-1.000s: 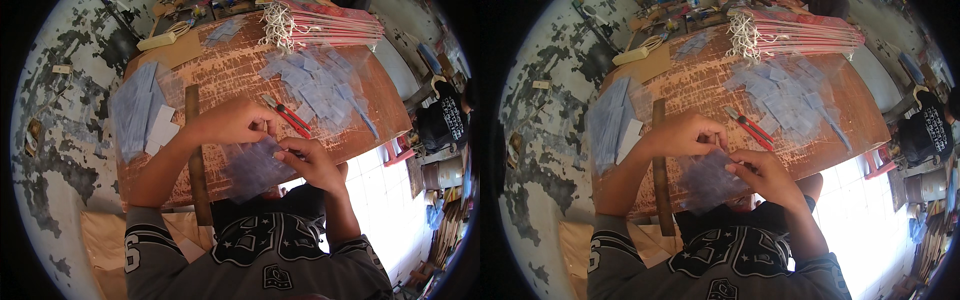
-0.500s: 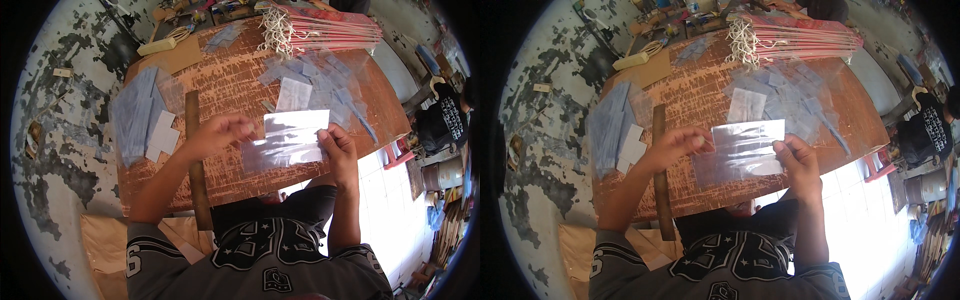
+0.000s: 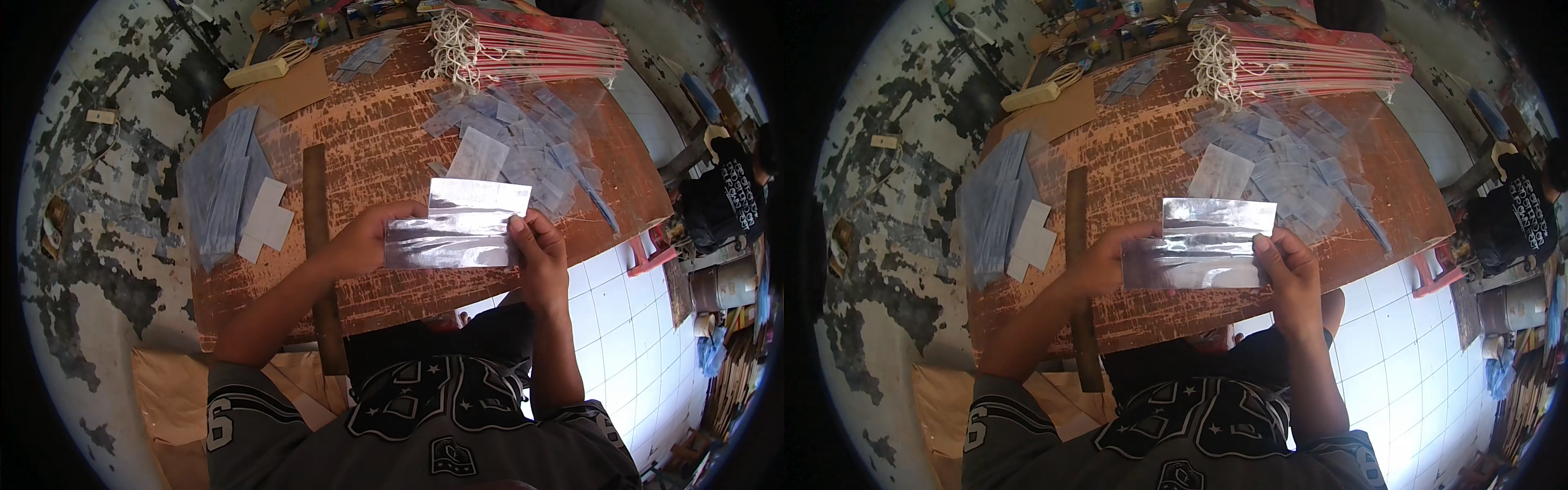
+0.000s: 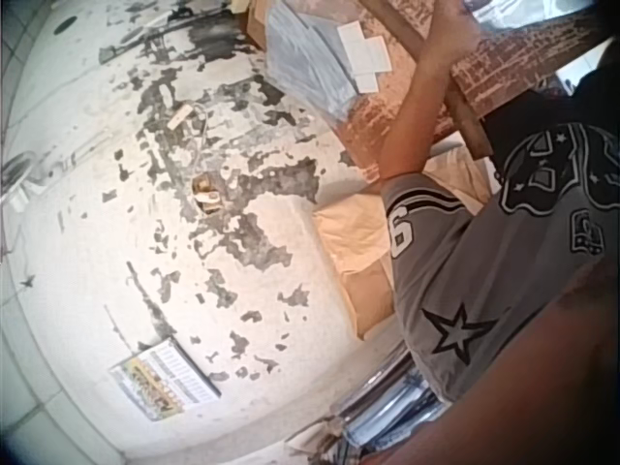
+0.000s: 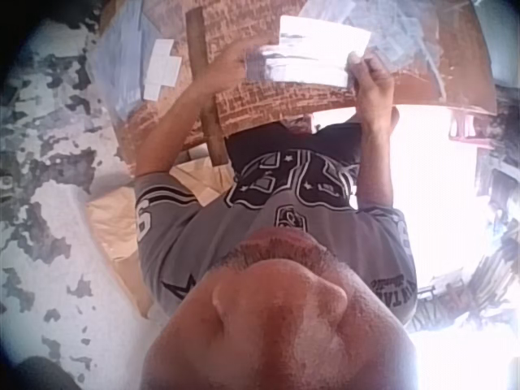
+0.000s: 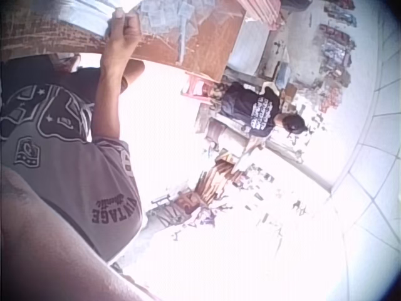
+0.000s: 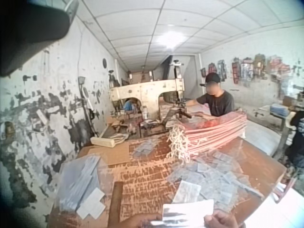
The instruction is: The person uses a red utility knife to cut small rectangular pieces of white paper on a wooden table. They repeatedly align the paper, cut it, and stack the resulting pieces. The person also uses a wooden ruler to guide the cuts and ensure straight edges.
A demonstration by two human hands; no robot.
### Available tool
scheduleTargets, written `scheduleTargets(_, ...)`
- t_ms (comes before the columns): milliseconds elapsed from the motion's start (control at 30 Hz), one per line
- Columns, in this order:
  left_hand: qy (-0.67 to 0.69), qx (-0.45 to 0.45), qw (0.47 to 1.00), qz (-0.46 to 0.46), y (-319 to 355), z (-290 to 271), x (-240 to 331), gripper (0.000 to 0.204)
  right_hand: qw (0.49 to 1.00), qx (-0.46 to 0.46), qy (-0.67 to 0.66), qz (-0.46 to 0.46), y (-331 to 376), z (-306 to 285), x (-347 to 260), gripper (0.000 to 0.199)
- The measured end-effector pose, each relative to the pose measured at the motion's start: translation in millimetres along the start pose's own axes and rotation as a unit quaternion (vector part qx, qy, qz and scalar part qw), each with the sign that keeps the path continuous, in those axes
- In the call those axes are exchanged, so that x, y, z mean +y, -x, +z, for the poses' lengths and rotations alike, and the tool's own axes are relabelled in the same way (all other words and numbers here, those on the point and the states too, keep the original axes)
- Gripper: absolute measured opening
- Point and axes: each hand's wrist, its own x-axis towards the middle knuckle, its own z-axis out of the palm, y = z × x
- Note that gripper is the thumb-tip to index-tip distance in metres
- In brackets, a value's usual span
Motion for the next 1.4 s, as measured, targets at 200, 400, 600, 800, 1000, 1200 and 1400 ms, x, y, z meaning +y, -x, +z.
scheduleTargets(200, 0.116, 0.180, 0.975, -0.057, -8, -16, 8, 0.032, 0.999, -0.008, 0.032, 0.002, 9, -11, -1, 0.021)
scheduleTargets(400, 0.093, 0.247, 0.961, 0.079, -42, -103, 29, 0.031, 0.999, 0.001, 0.023, 0.035, 21, -17, 1, 0.021)
scheduleTargets(600, 0.132, 0.368, 0.919, 0.061, -97, -194, 62, 0.045, 0.999, -0.021, 0.004, 0.033, 23, -8, -1, 0.022)
scheduleTargets(800, -0.033, 0.309, 0.950, 0.021, -85, -153, 48, 0.060, 0.998, 0.031, 0.054, 0.014, 27, -5, -12, 0.023)
scheduleTargets(1000, 0.025, 0.030, 0.999, 0.015, -44, -65, 39, 0.080, 0.999, 0.048, -0.019, 0.000, 12, -2, -15, 0.024)
scheduleTargets(1200, 0.218, 0.056, 0.972, 0.065, -13, -17, 14, 0.072, 0.994, 0.024, -0.098, -0.039, -5, 21, 4, 0.023)
scheduleTargets(1400, 0.225, 0.209, 0.951, 0.042, -6, 14, 13, 0.045, 0.991, 0.015, -0.133, 0.021, -2, 53, 5, 0.021)
